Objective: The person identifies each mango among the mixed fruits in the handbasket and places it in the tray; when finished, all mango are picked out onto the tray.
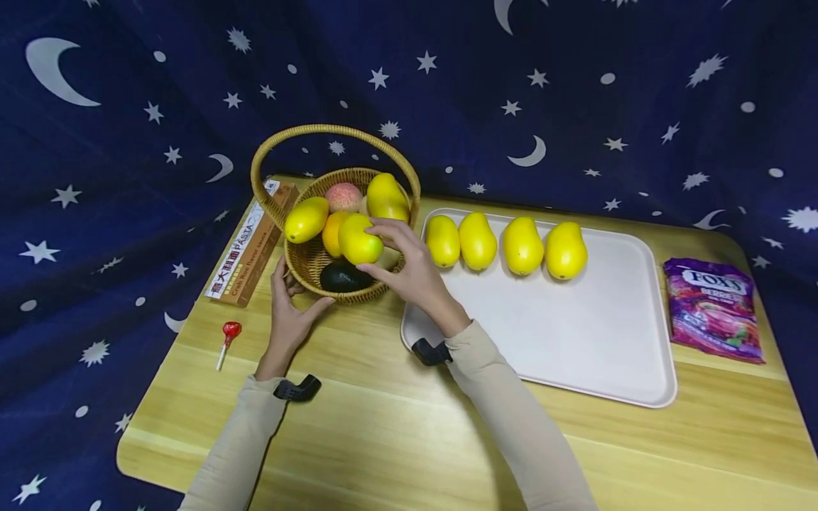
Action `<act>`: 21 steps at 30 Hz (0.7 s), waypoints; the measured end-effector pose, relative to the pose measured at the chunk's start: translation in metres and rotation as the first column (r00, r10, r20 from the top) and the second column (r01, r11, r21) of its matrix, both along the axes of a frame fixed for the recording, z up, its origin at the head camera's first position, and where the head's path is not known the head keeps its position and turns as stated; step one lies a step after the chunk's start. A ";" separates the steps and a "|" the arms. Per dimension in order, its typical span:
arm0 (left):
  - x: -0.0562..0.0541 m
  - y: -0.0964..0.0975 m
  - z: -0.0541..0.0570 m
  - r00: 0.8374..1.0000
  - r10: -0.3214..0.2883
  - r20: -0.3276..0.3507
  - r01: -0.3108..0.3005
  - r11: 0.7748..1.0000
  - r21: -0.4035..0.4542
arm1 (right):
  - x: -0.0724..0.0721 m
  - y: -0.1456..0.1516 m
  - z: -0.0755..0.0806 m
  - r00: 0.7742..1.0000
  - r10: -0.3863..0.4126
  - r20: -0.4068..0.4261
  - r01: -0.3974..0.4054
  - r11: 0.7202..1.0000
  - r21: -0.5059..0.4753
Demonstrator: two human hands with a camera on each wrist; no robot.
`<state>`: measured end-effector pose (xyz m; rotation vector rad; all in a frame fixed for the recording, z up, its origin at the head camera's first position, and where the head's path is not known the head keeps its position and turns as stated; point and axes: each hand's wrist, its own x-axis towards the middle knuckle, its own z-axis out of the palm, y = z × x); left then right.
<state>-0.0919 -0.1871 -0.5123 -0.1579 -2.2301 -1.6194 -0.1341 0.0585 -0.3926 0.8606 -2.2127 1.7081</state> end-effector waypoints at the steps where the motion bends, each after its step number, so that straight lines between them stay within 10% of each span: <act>1: 0.000 0.000 0.000 1.000 -0.001 0.001 0.001 1.000 -0.001 | 0.001 0.005 -0.006 1.000 -0.018 -0.003 0.018 1.000 -0.001; 12: 0.002 0.004 0.004 0.999 0.028 0.040 -0.027 1.000 -0.015 | 0.025 0.048 -0.031 0.989 -0.046 -0.138 0.032 0.994 -0.101; 21: 0.012 0.013 0.035 0.999 0.001 0.038 -0.001 1.000 -0.003 | 0.038 0.066 -0.039 0.989 -0.068 -0.133 0.049 0.990 -0.135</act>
